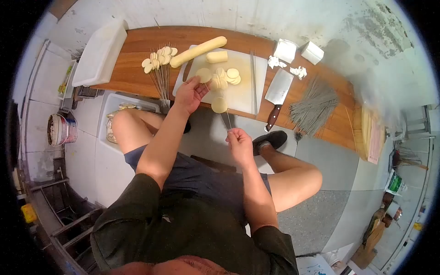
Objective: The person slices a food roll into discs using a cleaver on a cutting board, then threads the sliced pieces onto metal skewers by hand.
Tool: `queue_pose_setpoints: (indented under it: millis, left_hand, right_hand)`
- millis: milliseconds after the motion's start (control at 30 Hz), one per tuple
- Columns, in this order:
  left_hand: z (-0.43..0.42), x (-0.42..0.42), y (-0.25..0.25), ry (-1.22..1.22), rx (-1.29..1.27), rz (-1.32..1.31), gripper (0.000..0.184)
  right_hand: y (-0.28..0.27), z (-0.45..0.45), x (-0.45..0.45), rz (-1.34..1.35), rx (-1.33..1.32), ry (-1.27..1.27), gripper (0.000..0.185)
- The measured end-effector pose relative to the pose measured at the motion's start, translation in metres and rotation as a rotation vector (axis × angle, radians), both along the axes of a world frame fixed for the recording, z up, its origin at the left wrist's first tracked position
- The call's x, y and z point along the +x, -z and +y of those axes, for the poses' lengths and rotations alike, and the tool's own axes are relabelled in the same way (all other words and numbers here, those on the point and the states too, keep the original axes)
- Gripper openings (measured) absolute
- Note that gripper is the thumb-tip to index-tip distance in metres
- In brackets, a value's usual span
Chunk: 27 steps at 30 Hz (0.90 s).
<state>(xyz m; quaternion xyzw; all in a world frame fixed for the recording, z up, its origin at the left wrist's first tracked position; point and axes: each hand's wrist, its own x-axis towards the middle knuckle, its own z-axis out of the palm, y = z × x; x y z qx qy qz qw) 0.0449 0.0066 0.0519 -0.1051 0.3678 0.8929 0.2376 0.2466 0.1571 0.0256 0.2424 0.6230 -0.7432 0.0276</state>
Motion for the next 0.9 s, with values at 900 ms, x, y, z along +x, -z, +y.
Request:
queue_pose_setpoints:
  millis: [900]
  left_hand:
    - [0.017, 0.004, -0.009, -0.083, -0.001, 0.096, 0.023]
  right_hand:
    - [-0.001, -0.002, 0.002, 0.007, 0.043, 0.007, 0.01]
